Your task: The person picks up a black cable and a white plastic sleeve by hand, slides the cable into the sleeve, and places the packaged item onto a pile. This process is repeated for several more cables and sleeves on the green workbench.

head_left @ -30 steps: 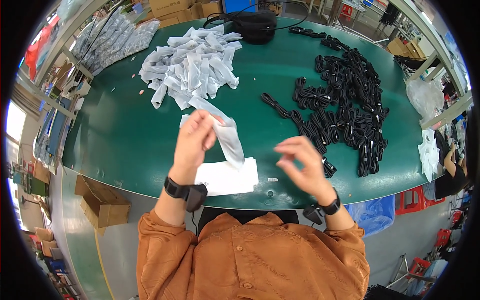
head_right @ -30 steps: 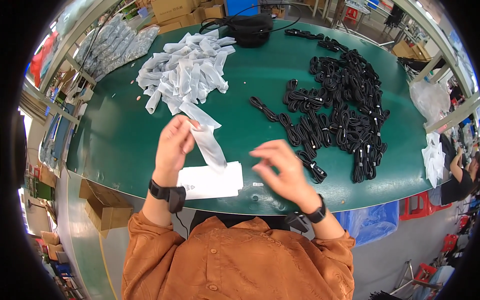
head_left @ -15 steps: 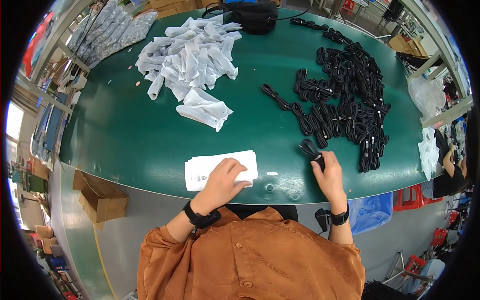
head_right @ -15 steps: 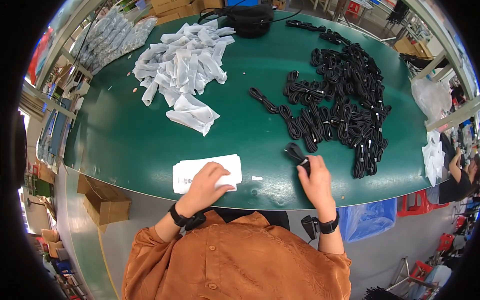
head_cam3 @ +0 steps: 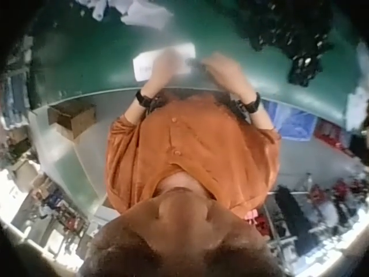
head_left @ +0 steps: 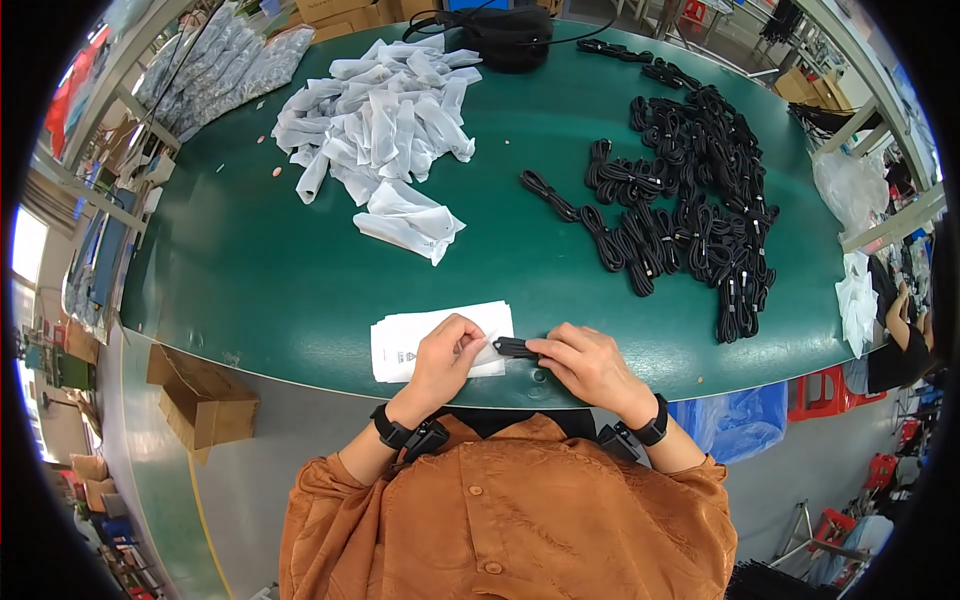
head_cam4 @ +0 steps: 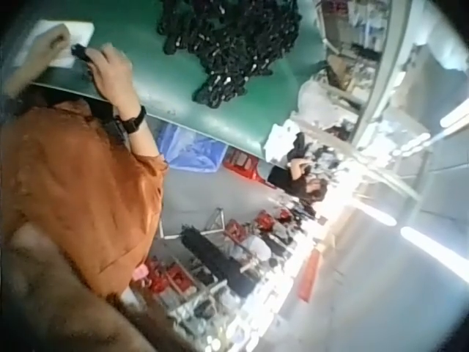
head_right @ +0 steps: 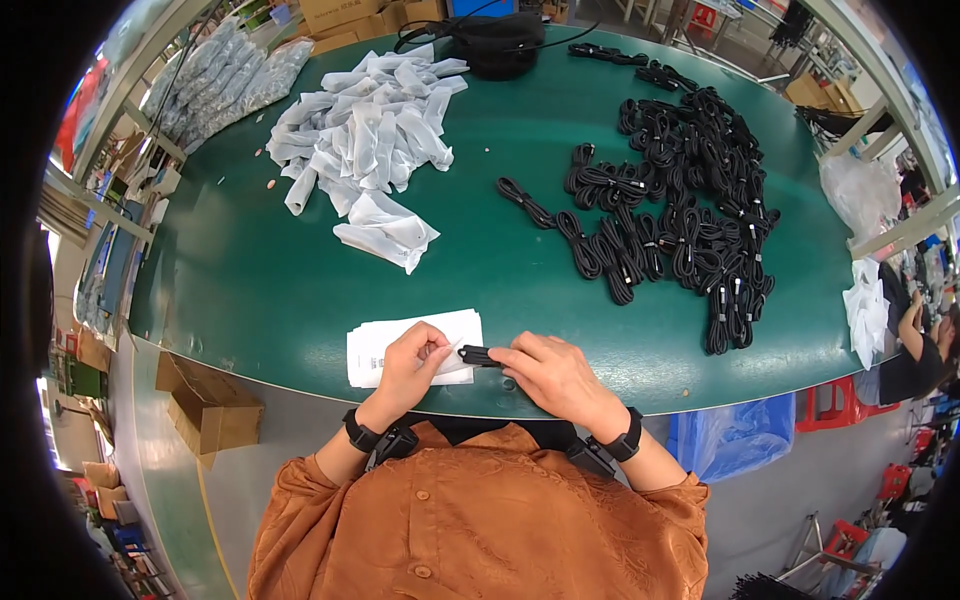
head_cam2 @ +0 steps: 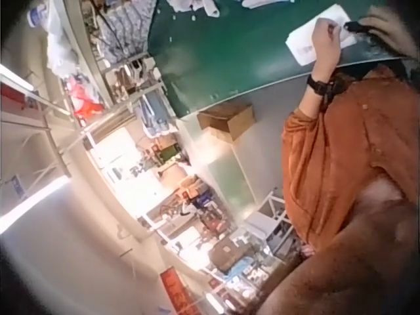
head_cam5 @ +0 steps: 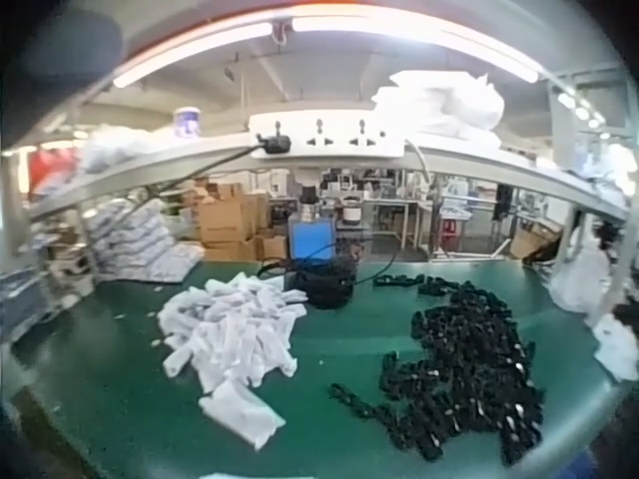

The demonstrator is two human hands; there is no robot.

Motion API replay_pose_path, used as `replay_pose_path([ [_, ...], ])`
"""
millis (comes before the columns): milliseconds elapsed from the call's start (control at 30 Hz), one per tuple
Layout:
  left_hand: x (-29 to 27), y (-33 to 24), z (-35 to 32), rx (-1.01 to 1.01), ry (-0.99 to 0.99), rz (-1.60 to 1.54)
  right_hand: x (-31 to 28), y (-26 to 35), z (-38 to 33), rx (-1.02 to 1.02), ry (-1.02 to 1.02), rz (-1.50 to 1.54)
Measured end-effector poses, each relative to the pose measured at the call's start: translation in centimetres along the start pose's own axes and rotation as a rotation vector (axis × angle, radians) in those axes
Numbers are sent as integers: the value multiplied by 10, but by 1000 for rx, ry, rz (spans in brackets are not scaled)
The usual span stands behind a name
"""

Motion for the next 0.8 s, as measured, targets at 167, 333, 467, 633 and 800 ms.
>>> replay_pose_path([
  [167, 4, -24, 1, 249, 24, 17, 11, -15, 6, 200, 30, 377],
  [333, 3, -42, 7, 439, 15, 162, 33, -34, 2, 458, 57, 651],
  [467, -9, -40, 16, 276, 18, 17, 13, -4, 25, 71, 108, 276],
  [633, -18, -18, 30, 35, 42, -416, -4, 3, 38, -49, -103, 451],
  [800, -30, -30, 51, 1, 113, -608, -18, 3, 52, 19, -160, 546],
])
Point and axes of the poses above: each hand's wrist, its own z-axis towards the middle knuckle, its own x-axis out of the palm, y = z × x, the point moved 6 cm from there along z, towards the middle knuckle, and after that the axes turned 2 degrees about y, right-handed, at the moved point
